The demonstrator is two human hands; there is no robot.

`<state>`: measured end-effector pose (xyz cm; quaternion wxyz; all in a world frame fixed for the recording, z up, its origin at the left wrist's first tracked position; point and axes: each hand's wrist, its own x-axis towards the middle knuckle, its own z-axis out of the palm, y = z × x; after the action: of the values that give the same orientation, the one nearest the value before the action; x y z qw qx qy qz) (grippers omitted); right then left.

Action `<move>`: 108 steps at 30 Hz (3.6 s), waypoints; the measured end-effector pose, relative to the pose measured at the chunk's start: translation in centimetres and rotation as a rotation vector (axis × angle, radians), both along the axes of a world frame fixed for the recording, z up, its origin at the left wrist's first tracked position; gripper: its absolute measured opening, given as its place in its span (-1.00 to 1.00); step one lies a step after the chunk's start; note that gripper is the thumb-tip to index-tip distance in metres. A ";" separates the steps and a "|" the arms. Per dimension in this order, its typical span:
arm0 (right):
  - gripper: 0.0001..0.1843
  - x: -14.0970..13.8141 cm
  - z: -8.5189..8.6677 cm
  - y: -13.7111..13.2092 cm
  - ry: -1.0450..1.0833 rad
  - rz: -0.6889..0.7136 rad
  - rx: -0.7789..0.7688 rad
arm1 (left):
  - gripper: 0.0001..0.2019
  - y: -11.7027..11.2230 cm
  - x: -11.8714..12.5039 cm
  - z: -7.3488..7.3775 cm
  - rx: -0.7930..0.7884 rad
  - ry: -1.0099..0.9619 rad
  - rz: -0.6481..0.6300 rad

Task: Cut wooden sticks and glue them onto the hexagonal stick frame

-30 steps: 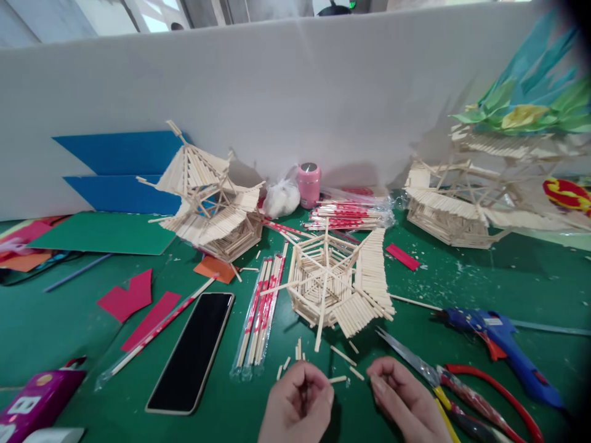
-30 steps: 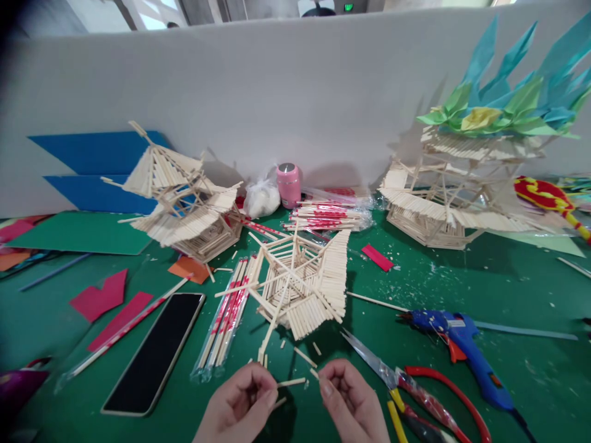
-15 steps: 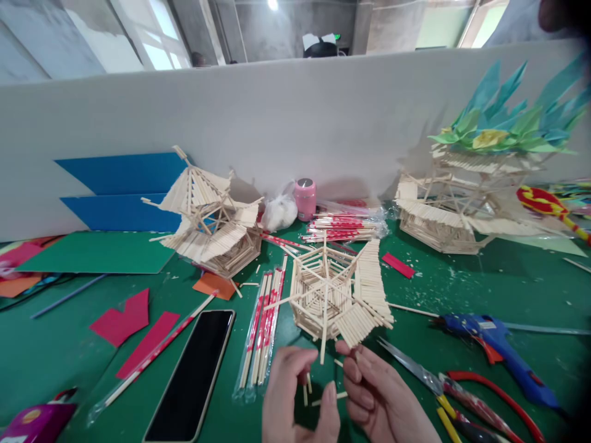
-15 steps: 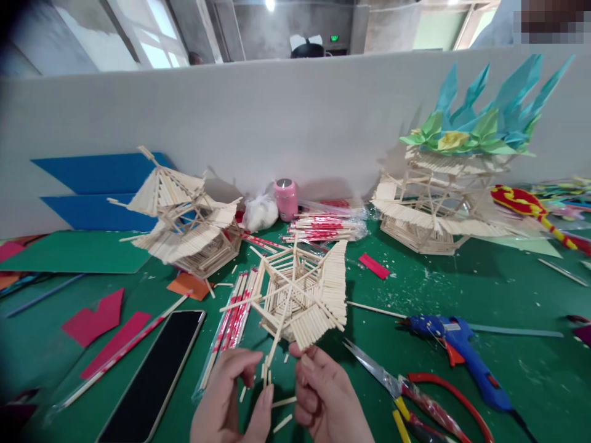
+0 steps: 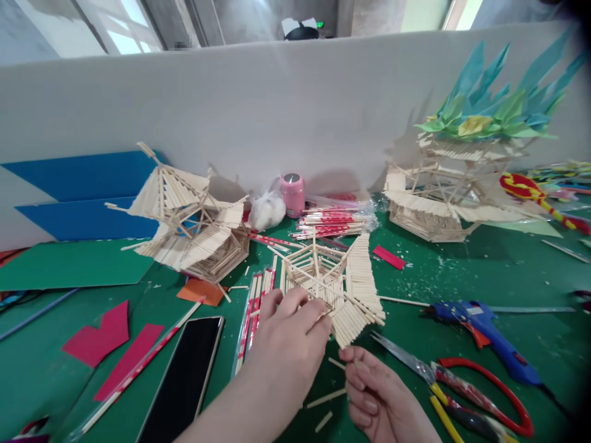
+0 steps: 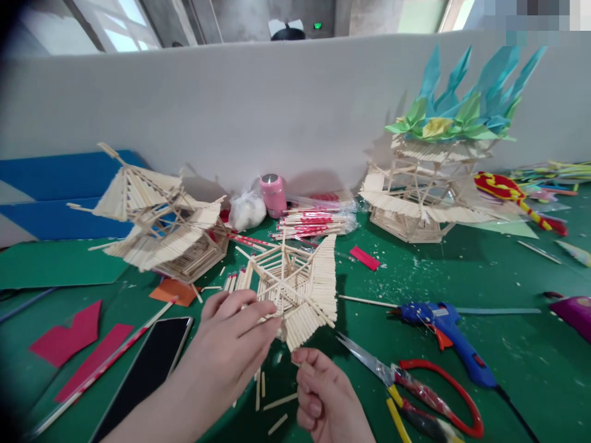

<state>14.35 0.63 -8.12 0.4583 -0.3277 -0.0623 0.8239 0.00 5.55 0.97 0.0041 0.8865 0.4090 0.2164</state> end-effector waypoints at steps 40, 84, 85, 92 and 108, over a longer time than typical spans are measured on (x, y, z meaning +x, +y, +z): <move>-0.78 -2.1 1.3 0.8 0.581 0.016 -0.150 | -0.67 1.4 -1.0 0.5 -0.332 0.148 -0.103; -0.80 6.1 -0.9 -4.0 -0.906 -0.023 0.209 | -0.80 -7.6 -4.7 -5.1 -0.315 -0.117 0.126; -0.78 5.7 -0.7 -3.9 -0.963 0.000 0.229 | -0.78 -7.7 -4.2 -5.9 -0.335 -0.065 0.065; -0.62 4.0 -1.2 -4.1 -1.061 0.102 0.293 | -0.82 -6.8 -0.9 -7.5 -0.382 0.370 0.058; -0.79 3.0 -1.2 -4.8 -0.832 0.168 0.469 | -0.90 -7.9 0.7 -7.0 -0.769 -0.330 0.149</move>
<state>17.31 -4.19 -9.28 0.3880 -0.5109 -0.4504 0.6209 0.67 -2.35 -6.03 0.3841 0.7421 0.5165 0.1867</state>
